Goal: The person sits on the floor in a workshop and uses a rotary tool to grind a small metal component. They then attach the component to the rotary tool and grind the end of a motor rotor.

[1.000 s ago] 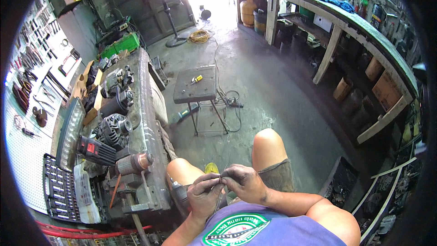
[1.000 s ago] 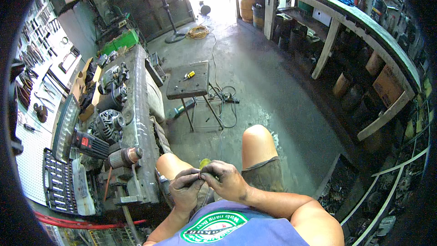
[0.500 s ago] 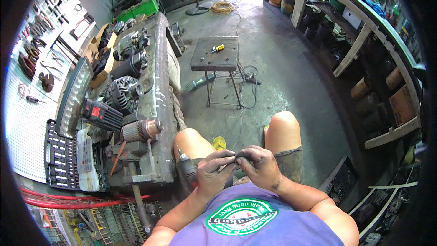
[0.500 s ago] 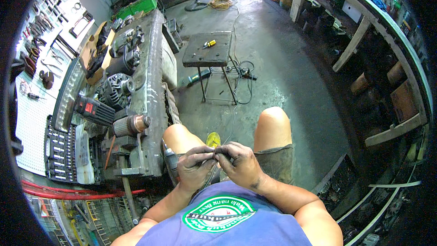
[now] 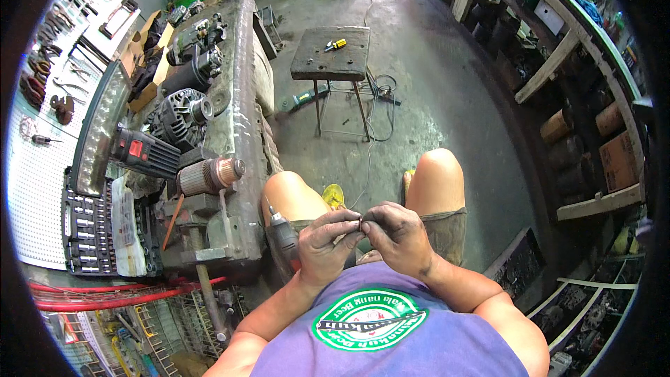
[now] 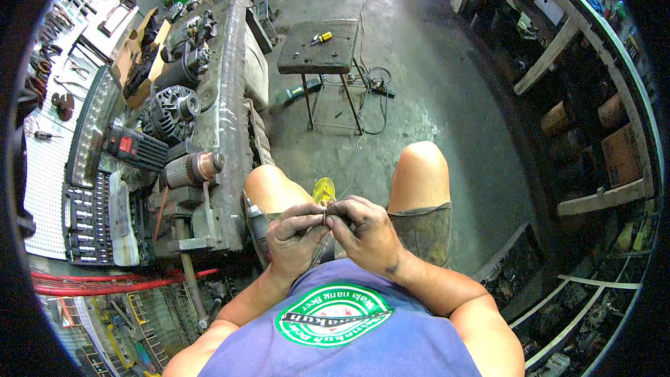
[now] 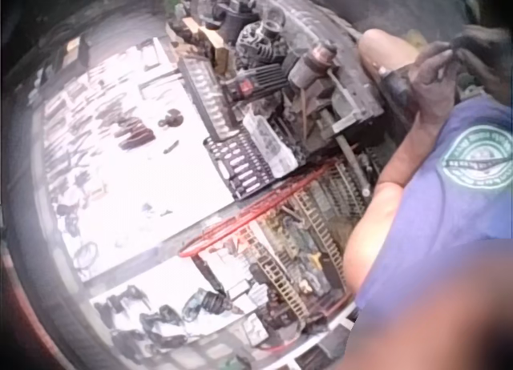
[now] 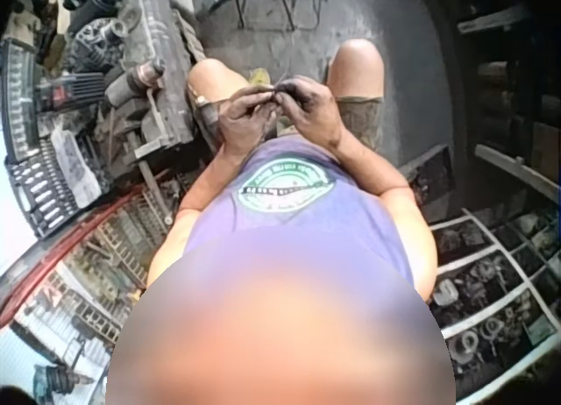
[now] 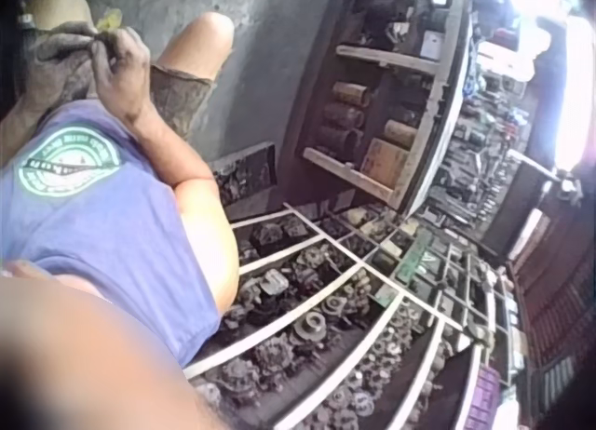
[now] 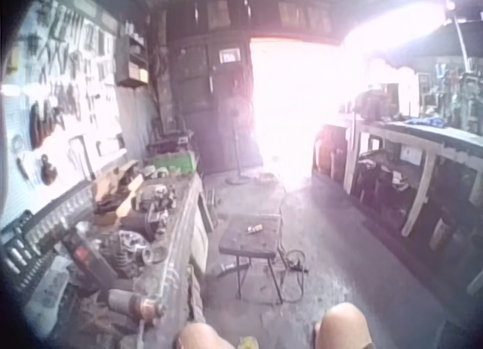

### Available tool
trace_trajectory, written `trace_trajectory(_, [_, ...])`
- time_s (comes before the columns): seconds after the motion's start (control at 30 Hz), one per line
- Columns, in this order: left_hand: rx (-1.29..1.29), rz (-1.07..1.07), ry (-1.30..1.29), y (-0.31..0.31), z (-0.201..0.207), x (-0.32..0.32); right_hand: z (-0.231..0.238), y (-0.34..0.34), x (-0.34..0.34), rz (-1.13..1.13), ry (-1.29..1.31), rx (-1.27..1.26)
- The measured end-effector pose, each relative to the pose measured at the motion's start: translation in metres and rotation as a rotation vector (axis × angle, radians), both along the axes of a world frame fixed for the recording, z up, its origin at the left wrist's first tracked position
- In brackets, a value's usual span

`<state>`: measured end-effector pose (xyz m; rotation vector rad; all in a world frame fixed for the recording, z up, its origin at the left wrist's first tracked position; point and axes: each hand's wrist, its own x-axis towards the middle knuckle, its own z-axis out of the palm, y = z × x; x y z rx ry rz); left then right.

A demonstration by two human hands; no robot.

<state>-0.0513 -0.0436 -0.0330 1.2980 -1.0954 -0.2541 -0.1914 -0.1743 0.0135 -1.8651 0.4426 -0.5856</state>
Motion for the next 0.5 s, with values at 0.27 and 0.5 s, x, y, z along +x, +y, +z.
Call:
trace_trajectory(0.27, [-0.011,-0.066,-0.005,0.0002,-0.0021,0.006,-0.0017,0.0072,-0.0047,0.018,0.121,0.15])
trace_trajectory(0.5, [0.03,-0.062,0.008,0.0015,0.0013,0.0058,-0.0063,0.0067,-0.001,-0.026,-0.016,0.04])
